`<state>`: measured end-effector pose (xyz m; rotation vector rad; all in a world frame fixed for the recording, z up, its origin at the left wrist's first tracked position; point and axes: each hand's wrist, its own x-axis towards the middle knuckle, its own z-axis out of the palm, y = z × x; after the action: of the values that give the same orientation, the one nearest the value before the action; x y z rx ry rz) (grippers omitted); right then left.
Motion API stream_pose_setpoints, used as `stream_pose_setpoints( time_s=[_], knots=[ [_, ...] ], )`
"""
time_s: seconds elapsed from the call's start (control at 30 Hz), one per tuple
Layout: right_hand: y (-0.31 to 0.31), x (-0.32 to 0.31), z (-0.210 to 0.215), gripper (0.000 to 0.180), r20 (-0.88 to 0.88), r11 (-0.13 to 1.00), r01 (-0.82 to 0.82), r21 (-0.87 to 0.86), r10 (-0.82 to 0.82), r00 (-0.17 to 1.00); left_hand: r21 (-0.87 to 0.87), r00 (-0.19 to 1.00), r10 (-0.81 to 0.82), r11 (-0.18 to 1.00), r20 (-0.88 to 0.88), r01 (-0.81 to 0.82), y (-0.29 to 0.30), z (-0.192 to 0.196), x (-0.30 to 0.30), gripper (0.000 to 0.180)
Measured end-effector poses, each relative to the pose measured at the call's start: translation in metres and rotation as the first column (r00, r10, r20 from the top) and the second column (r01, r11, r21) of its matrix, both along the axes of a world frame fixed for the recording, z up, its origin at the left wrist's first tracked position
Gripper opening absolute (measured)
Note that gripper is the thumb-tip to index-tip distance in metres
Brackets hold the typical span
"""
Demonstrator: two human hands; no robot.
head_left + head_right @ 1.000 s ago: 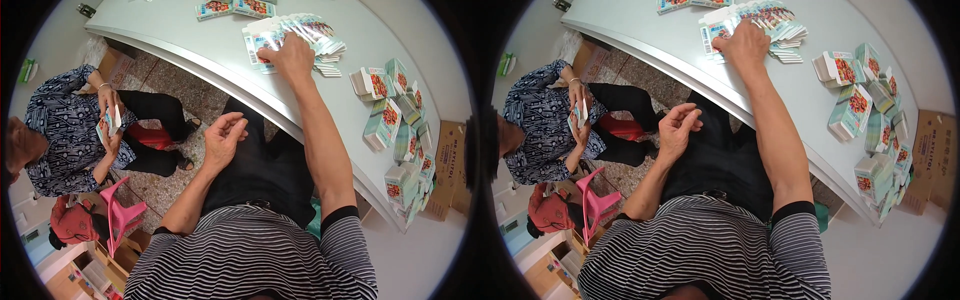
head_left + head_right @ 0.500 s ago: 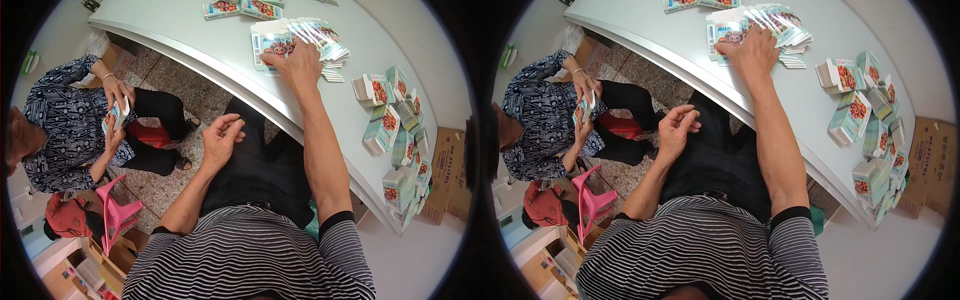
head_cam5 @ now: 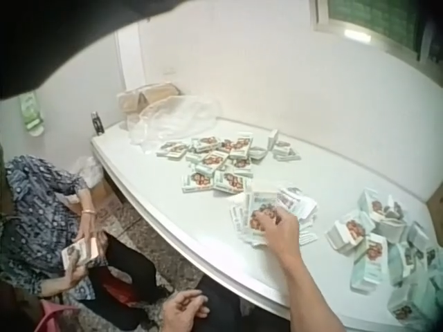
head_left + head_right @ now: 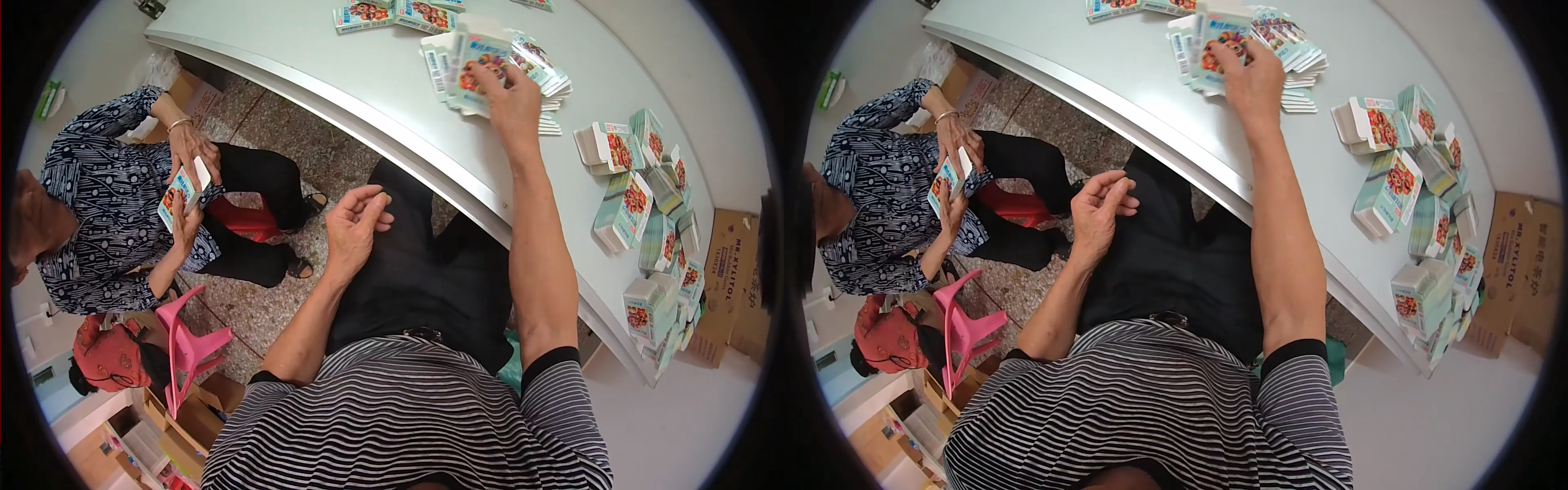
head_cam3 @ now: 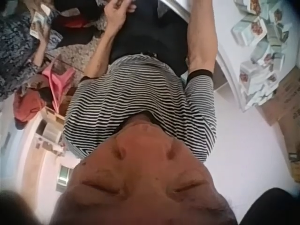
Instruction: Packaging small white bottles and product packets into boxes in a workshop environment.
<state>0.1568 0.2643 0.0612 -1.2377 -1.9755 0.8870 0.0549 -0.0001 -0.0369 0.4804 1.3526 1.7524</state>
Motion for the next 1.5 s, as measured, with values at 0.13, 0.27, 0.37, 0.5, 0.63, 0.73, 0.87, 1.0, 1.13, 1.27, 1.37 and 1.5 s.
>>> stream_pose_setpoints(
  time_s=[0.13,0.27,0.37,0.5,0.63,0.73,0.87,1.0,1.13,1.27,1.37,1.5],
  knots=[
    [-0.009,0.015,0.004,0.030,-0.186,0.745,0.128,0.655,-0.006,0.983,0.008,0.999,0.019,1.000,-0.025,-0.019,0.000,0.012,-0.006,0.026],
    [-0.078,0.023,0.019,0.032,-0.316,0.991,-0.014,0.134,0.056,0.947,0.225,1.000,0.004,0.974,-0.030,0.003,0.001,0.038,-0.017,0.044],
    [-0.128,0.028,0.008,0.028,-0.429,0.877,-0.306,-0.370,0.131,0.894,0.374,0.972,-0.230,0.906,0.043,0.198,0.011,0.054,-0.026,0.089],
    [-0.169,0.038,-0.027,0.022,-0.535,0.537,-0.598,-0.595,0.292,0.793,0.485,0.780,-0.606,0.736,0.160,0.472,0.014,0.061,-0.022,0.131],
    [-0.191,0.047,-0.042,0.032,-0.672,0.431,-0.684,-0.588,0.210,0.710,0.501,0.664,-0.729,0.642,0.167,0.580,0.004,0.031,-0.024,0.122],
    [-0.203,0.058,-0.048,0.038,-0.695,0.413,-0.718,-0.559,0.238,0.678,0.424,0.702,-0.673,0.720,0.233,0.549,0.001,0.022,-0.021,0.111],
    [-0.211,0.069,-0.076,0.042,-0.779,0.278,-0.742,-0.611,-0.041,0.626,0.449,0.748,-0.637,0.733,0.188,0.511,0.001,0.013,-0.012,0.096],
    [-0.215,0.068,-0.081,0.052,-0.788,0.170,-0.769,-0.616,-0.126,0.603,0.499,0.714,-0.681,0.682,0.163,0.535,0.000,0.019,0.001,0.089],
    [-0.214,0.072,-0.080,0.050,-0.803,0.056,-0.805,-0.590,-0.146,0.578,0.467,0.673,-0.705,0.683,0.224,0.561,-0.004,0.023,0.003,0.088],
    [-0.217,0.076,-0.087,0.042,-0.773,0.058,-0.772,-0.633,-0.096,0.627,0.527,0.645,-0.756,0.596,0.115,0.606,-0.006,0.019,-0.001,0.089],
    [-0.215,0.071,-0.093,0.027,-0.695,0.304,-0.635,-0.711,-0.167,0.699,0.139,0.877,-0.425,0.905,0.224,0.403,-0.018,0.029,-0.006,0.079],
    [-0.209,0.079,-0.101,0.031,-0.588,0.449,-0.513,-0.732,-0.035,0.808,0.027,0.977,-0.199,0.980,0.075,0.198,-0.031,0.018,0.004,0.051]
  ],
)
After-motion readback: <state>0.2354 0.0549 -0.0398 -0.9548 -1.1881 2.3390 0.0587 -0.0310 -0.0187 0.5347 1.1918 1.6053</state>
